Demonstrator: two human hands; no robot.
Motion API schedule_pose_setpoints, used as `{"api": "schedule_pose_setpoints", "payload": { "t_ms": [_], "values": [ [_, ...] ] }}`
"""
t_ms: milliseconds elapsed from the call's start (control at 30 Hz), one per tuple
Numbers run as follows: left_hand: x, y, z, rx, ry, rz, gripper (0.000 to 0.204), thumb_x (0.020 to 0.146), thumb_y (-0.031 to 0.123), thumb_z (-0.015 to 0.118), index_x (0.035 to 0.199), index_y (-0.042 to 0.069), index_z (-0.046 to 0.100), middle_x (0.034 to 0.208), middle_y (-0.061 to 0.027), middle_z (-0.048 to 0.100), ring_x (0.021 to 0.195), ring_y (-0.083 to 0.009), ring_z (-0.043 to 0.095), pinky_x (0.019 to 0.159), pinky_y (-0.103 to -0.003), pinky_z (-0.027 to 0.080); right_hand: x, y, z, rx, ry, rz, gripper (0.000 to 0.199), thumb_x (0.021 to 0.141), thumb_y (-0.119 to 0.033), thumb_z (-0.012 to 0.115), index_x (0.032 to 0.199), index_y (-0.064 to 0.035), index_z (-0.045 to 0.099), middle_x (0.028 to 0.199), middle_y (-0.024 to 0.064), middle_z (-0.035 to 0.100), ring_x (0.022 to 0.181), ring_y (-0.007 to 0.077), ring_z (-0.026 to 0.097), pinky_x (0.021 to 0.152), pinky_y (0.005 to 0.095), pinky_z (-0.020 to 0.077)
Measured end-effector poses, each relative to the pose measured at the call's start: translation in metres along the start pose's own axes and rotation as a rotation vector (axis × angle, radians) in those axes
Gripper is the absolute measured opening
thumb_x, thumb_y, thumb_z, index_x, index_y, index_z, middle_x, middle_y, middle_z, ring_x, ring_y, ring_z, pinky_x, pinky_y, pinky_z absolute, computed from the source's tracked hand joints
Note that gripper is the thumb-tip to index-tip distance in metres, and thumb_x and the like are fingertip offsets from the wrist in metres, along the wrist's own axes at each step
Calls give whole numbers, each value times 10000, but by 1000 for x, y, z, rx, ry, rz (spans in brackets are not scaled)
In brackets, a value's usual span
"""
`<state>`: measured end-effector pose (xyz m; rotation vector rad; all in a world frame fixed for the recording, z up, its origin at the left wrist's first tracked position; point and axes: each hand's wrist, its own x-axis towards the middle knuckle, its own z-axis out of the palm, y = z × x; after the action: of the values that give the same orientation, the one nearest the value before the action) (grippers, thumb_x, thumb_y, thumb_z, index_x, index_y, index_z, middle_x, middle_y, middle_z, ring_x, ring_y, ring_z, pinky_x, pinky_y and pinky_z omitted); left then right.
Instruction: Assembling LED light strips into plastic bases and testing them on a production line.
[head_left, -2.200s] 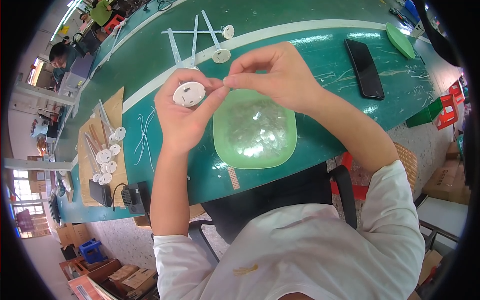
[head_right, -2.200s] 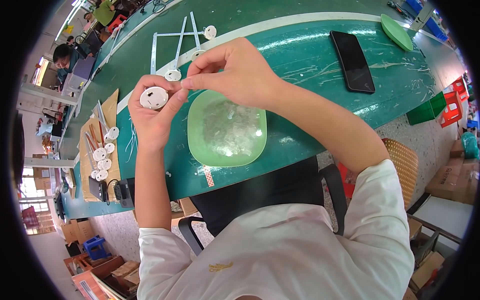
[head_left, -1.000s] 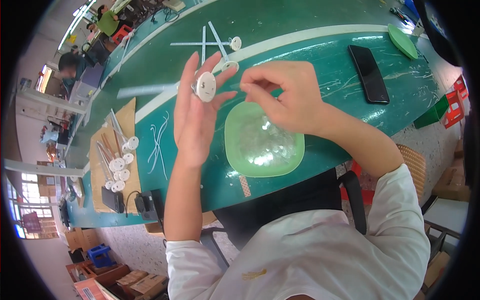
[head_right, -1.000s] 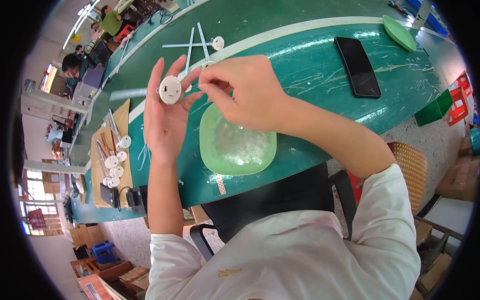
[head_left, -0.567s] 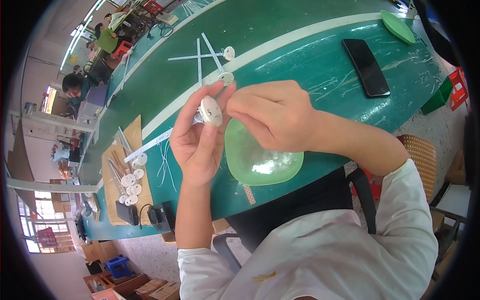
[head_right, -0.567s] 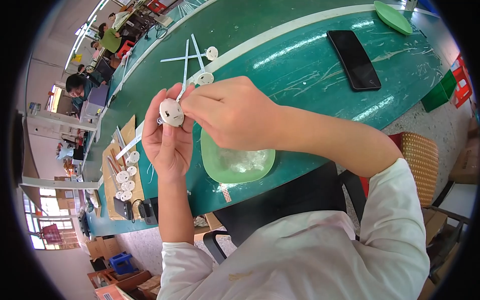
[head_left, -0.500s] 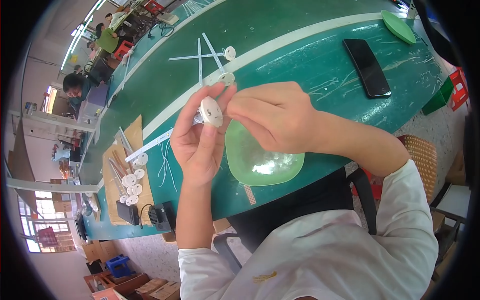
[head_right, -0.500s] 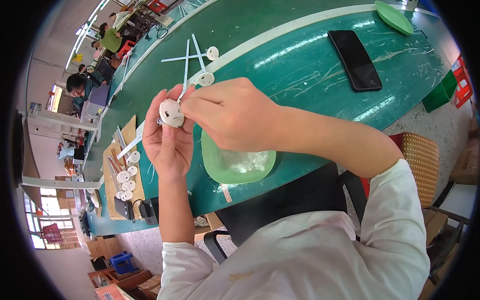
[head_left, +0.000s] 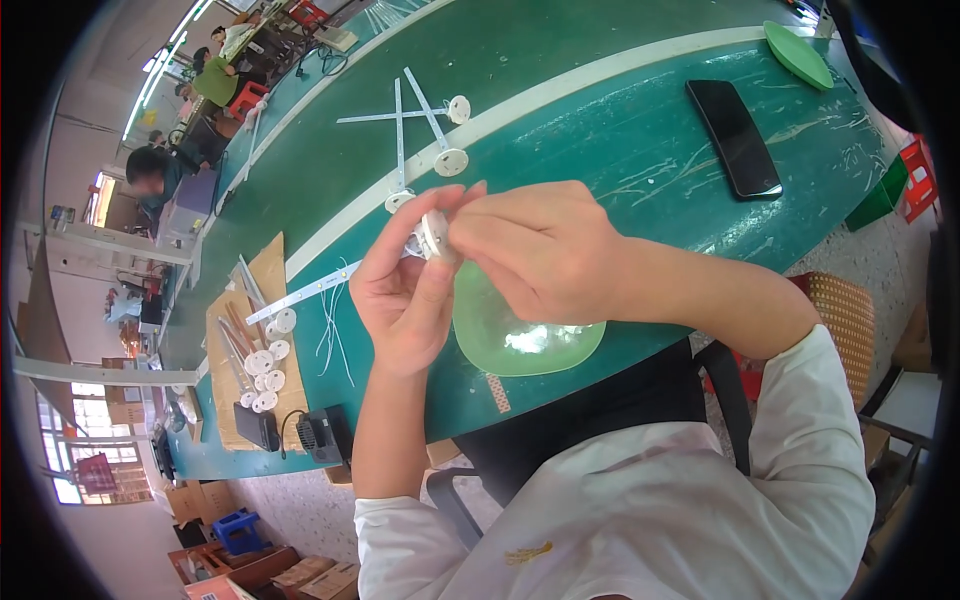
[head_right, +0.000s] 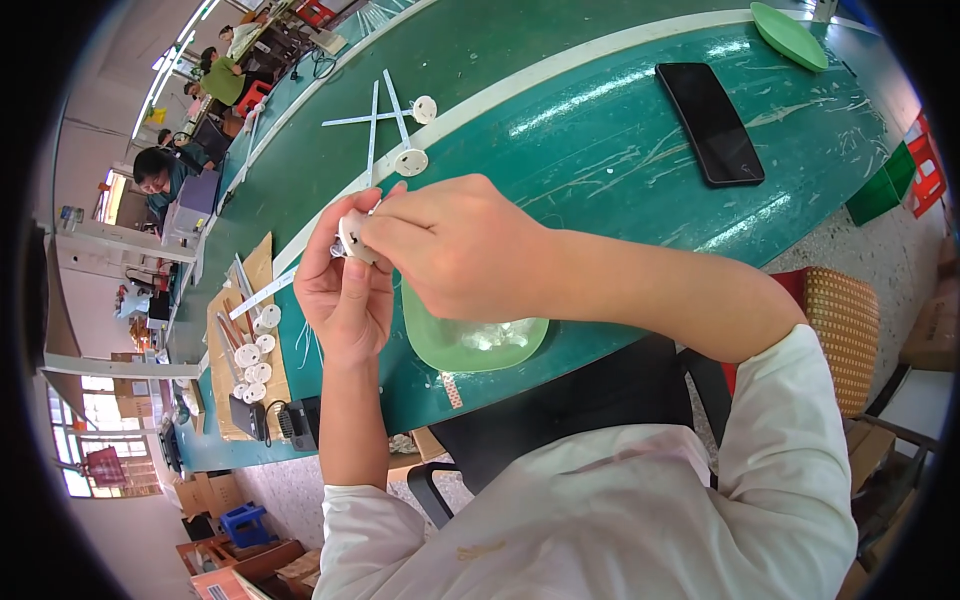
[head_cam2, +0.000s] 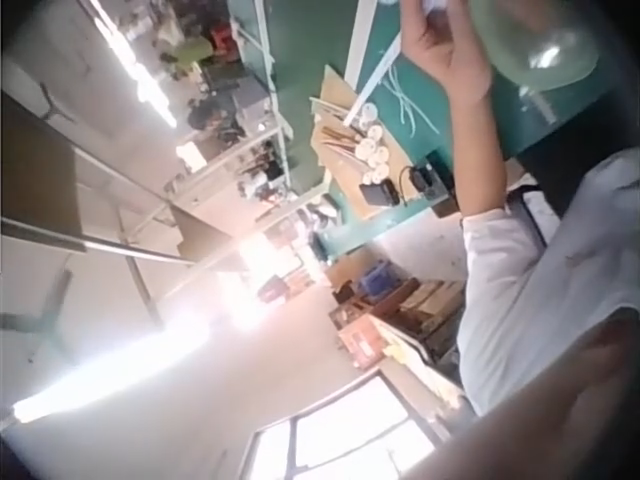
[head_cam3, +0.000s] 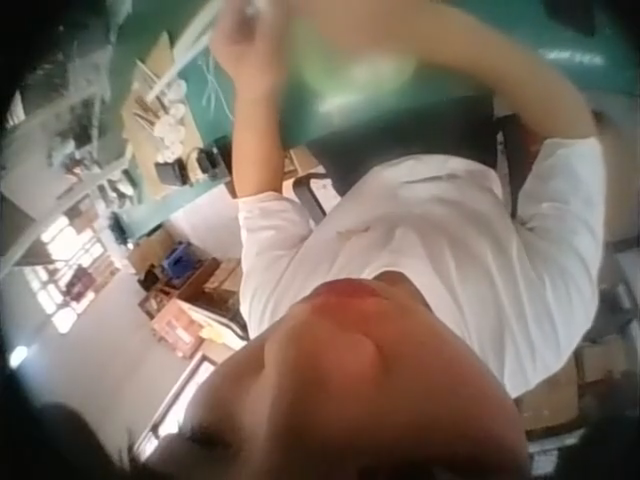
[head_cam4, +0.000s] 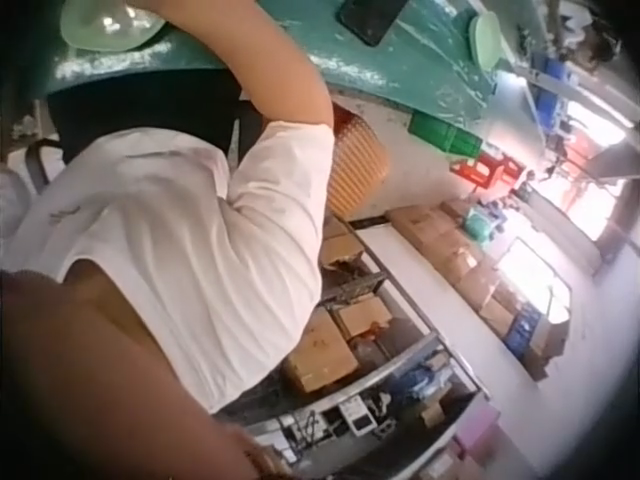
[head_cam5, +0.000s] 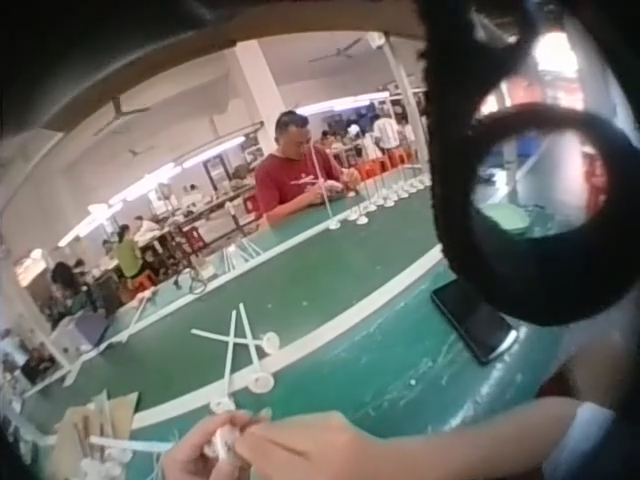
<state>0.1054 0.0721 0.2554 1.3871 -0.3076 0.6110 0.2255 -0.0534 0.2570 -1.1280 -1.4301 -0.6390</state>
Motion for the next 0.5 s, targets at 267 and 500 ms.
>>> {"api": "schedule_pose_setpoints", "payload": {
  "t_ms": [267, 500],
  "values": [
    [5, 14, -9, 252, 116, -111, 414, 925, -60, 549, 1336, -51, 507, 1314, -210, 566, 1241, -316, 553, 1037, -402, 444, -6, 10, 19, -5, -133, 81, 192, 758, 20, 701, 938, 10, 634, 887, 143, 665, 747, 295, 674, 628, 300, 551],
    [17, 134, -147, 946, 319, -504, 342, 915, 189, 644, 1191, -10, 624, 1085, -113, 662, 902, -181, 674, 814, -294, 540, -4, 21, 2, 6, -226, 347, 227, 806, -42, 726, 1027, -39, 671, 1043, 113, 691, 864, 206, 688, 638, 294, 558]
  ]
}}
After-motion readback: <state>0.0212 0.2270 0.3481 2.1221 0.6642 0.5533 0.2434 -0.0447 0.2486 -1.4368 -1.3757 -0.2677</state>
